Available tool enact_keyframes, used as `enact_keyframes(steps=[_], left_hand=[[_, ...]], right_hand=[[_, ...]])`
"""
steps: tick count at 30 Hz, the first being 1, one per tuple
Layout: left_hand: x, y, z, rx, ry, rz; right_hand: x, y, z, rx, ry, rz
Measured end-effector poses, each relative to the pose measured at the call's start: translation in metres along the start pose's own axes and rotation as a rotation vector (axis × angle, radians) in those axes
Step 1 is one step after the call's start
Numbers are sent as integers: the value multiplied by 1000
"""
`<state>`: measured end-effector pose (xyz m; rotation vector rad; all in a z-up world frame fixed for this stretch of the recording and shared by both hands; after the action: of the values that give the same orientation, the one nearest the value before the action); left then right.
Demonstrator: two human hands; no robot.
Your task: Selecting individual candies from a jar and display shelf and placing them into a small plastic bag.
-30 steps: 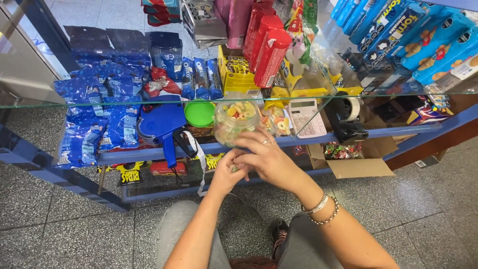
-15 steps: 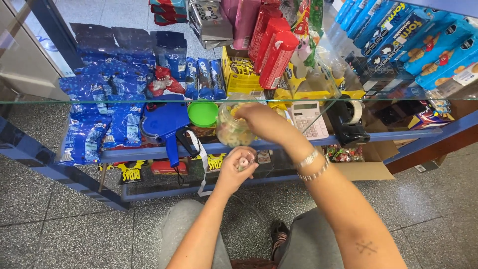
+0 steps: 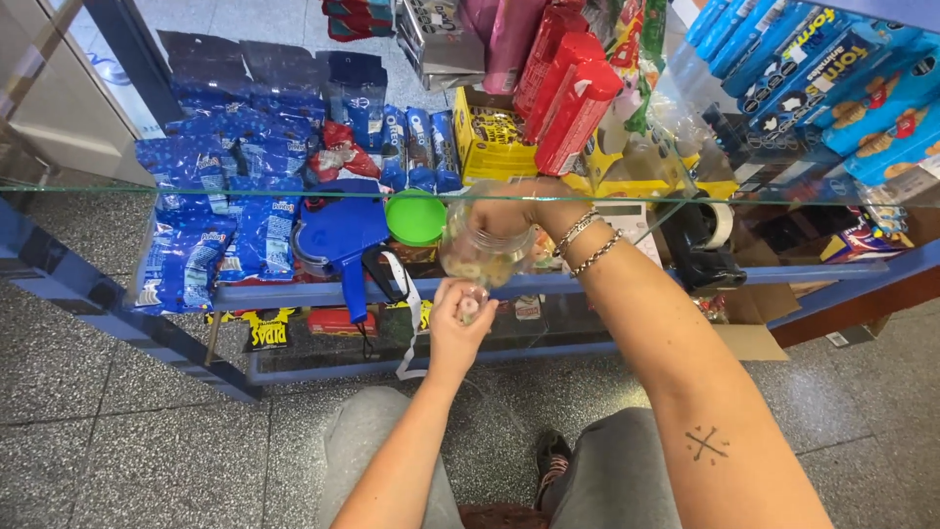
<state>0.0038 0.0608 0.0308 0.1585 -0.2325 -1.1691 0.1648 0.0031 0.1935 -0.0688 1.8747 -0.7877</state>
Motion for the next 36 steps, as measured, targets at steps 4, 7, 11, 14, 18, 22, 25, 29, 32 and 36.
enact_keyframes(steps=[4, 7, 11, 14, 18, 22, 25, 29, 32, 36], left_hand=[[0, 1, 4, -82, -184, -51], [-1, 0, 2, -104, -257, -92], [0, 2, -5, -132, -347, -164], [5, 1, -11, -123, -373, -184], [8, 1, -11, -124, -397, -203], [9, 2, -15, -100, -419, -239], [13, 0, -20, -104, -454, -284], [16, -1, -46, -163, -539, -345], [13, 0, -44, -142, -536, -404], [10, -2, -19, -141, -582, -437]], right_hand=[[18, 12, 41, 15, 203, 67], [20, -12, 20, 83, 218, 262], [17, -71, -52, 173, 200, 572], [48, -92, -49, -142, 224, 976], [64, -117, -56, -203, 277, 1018], [62, -130, -87, -278, 248, 854], [70, -126, -87, -297, 99, 726], [75, -125, -86, -304, -11, 585], [72, -123, -94, -316, 44, 549], [68, -117, -105, -345, 136, 477]])
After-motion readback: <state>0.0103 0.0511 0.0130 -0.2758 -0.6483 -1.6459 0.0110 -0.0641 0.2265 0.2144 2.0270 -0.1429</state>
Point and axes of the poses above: each hand's wrist, its own y-axis towards the middle knuckle, its own x-axis out of the palm, z = x × y, the point moved 2 cm from there along y, towards the middle knuckle, and after that the axes turned 6 degrees about -x, right-handed, at the moved point
